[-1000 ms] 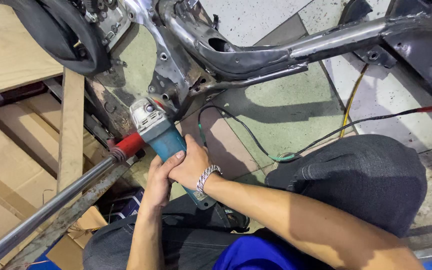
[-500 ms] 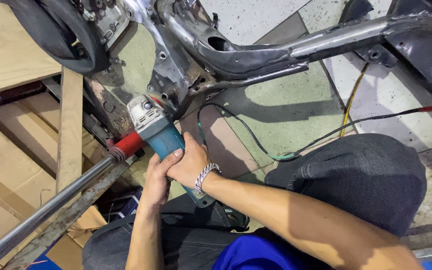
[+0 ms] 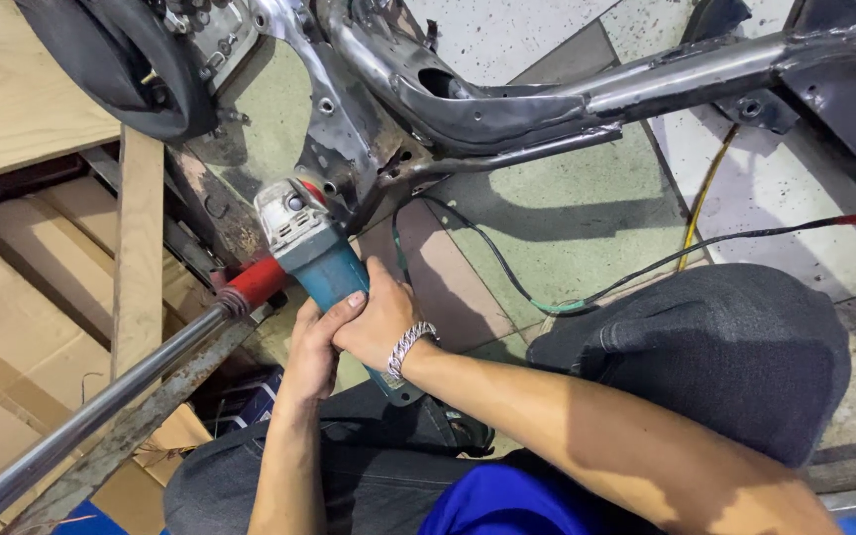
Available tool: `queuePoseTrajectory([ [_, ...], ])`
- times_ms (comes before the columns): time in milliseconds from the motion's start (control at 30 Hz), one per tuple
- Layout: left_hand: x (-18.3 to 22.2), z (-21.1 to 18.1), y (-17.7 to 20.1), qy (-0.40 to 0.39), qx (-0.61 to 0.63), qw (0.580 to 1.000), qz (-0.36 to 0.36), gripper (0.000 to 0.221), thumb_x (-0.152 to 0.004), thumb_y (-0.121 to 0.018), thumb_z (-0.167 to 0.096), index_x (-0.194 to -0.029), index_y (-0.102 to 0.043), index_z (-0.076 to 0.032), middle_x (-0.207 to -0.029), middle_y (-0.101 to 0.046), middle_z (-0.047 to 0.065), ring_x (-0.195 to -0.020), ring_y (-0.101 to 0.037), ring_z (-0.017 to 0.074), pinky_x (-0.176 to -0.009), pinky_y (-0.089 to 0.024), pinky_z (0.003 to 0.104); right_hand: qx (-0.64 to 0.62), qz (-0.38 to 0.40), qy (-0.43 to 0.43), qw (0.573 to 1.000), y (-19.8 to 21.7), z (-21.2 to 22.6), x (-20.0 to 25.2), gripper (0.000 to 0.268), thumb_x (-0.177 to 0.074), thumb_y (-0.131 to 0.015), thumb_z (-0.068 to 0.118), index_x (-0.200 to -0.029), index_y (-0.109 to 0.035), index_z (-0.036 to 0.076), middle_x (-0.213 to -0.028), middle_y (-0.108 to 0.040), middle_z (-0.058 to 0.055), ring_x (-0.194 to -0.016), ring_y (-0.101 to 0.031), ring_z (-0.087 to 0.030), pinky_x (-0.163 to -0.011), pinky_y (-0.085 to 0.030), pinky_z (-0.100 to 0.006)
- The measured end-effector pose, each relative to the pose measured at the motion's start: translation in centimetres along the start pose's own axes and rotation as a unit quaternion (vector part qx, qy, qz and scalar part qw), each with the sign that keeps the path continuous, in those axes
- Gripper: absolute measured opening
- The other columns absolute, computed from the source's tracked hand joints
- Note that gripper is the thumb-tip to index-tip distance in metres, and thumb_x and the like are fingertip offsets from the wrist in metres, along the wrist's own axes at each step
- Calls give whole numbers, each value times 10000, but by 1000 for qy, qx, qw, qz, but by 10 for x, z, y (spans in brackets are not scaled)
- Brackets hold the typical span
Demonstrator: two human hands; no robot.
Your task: Grinding a motorcycle frame using an electric angle grinder
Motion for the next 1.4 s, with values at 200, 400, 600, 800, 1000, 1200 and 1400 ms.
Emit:
queuePoseTrajectory([
  [200,2,-1,0,-5,-15,1000,11,365,-822,-779,-255,-1104,-735,-29,-910,-729,100,-815,-707,200,-673,-601,403,0,-8,10,1000,-5,-8,-2,837,-681,-633,254,-1467,-420,65,-1297,-635,-229,-1293,-584,-397,-1091,-491,-500],
  [400,-2,4,3,-19,-5,1000,22,349,-834,-776,-248,-1102,-736,-28,-921,-732,116,-836,-711,210,-686,-604,404,1,-21,-3,1000,-7,-9,-2,814,-733,-605,303,-1489,-397,88,-1317,-625,-208,-1293,-591,-377,-1088,-497,-478],
  [600,-13,16,11,-11,-8,1000,19,343,-829,-789,-270,-1095,-739,-60,-893,-715,70,-767,-689,173,-607,-582,356,-8,-25,1,1000,-7,-5,0,730,-730,-609,283,-1420,-467,93,-1280,-631,-247,-1274,-589,-426,-1084,-499,-501],
  [800,15,-16,-8,0,-28,1000,1,335,-822,-792,-286,-1061,-736,-57,-809,-683,50,-667,-666,150,-530,-566,325,-10,-12,-25,1000,-19,-23,-11,869,-739,-597,356,-1550,-361,149,-1353,-599,-196,-1329,-562,-368,-1129,-473,-440],
  [1000,17,-1,-10,15,-24,1000,10,363,-816,-802,-283,-1087,-749,-48,-840,-701,81,-702,-679,177,-541,-576,358,1,9,-46,999,-9,-17,7,933,-725,-606,321,-1590,-310,134,-1383,-568,-240,-1354,-534,-388,-1154,-447,-452],
  [1200,21,4,-10,27,-34,999,8,368,-827,-797,-290,-1109,-747,-59,-861,-709,77,-730,-688,175,-560,-593,365,5,7,-30,1000,-9,-24,8,917,-723,-660,305,-1565,-353,114,-1335,-592,-270,-1320,-551,-431,-1135,-464,-487],
  [1400,16,21,-1,34,-36,999,11,411,-801,-817,-300,-1127,-756,-57,-908,-722,79,-800,-694,183,-621,-601,386,1,11,-51,999,-7,-26,17,965,-731,-659,322,-1603,-288,136,-1371,-564,-260,-1347,-535,-404,-1142,-456,-460],
])
Point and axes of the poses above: each hand's wrist, its own x-axis away from the middle knuckle, its own y-axis out of the back of the hand, z = x × y, the point moved 4 cm from there along -x, towards the middle knuckle
